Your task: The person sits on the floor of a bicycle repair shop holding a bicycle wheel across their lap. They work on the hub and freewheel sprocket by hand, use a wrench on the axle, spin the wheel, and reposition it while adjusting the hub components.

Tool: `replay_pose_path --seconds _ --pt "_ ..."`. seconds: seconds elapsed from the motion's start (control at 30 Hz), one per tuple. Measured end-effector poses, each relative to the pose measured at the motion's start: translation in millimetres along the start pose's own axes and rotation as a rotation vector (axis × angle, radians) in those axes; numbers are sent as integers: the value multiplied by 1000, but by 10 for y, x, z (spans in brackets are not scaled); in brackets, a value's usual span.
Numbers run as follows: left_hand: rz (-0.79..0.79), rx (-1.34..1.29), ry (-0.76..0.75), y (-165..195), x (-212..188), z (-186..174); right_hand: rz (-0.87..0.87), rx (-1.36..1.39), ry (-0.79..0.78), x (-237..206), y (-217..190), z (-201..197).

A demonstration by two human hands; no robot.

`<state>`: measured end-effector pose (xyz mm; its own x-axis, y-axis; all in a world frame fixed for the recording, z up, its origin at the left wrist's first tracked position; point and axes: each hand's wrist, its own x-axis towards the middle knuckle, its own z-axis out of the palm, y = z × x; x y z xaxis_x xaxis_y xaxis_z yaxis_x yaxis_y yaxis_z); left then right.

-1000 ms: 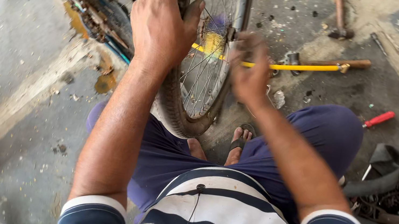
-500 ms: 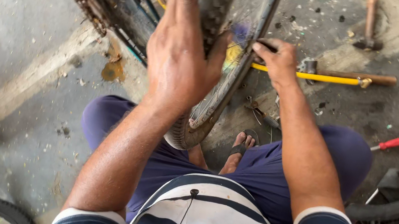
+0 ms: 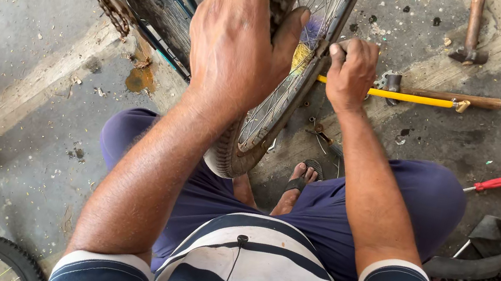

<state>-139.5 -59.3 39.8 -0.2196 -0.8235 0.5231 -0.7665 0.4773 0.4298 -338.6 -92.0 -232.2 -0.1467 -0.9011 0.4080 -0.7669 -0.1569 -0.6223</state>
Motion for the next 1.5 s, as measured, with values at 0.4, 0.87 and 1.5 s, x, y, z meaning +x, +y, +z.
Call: replay_pose_path --seconds 0.4,0.87,1.5 --pt "15 9 20 -231 -30 -7 595 699 -98 -91 -66 -53" --pt "21 -15 73 -390 -96 -103 624 770 13 -287 -183 -235" --pt "30 6 129 -516 -169 -22 751 1021 -144 -48 -369 18"
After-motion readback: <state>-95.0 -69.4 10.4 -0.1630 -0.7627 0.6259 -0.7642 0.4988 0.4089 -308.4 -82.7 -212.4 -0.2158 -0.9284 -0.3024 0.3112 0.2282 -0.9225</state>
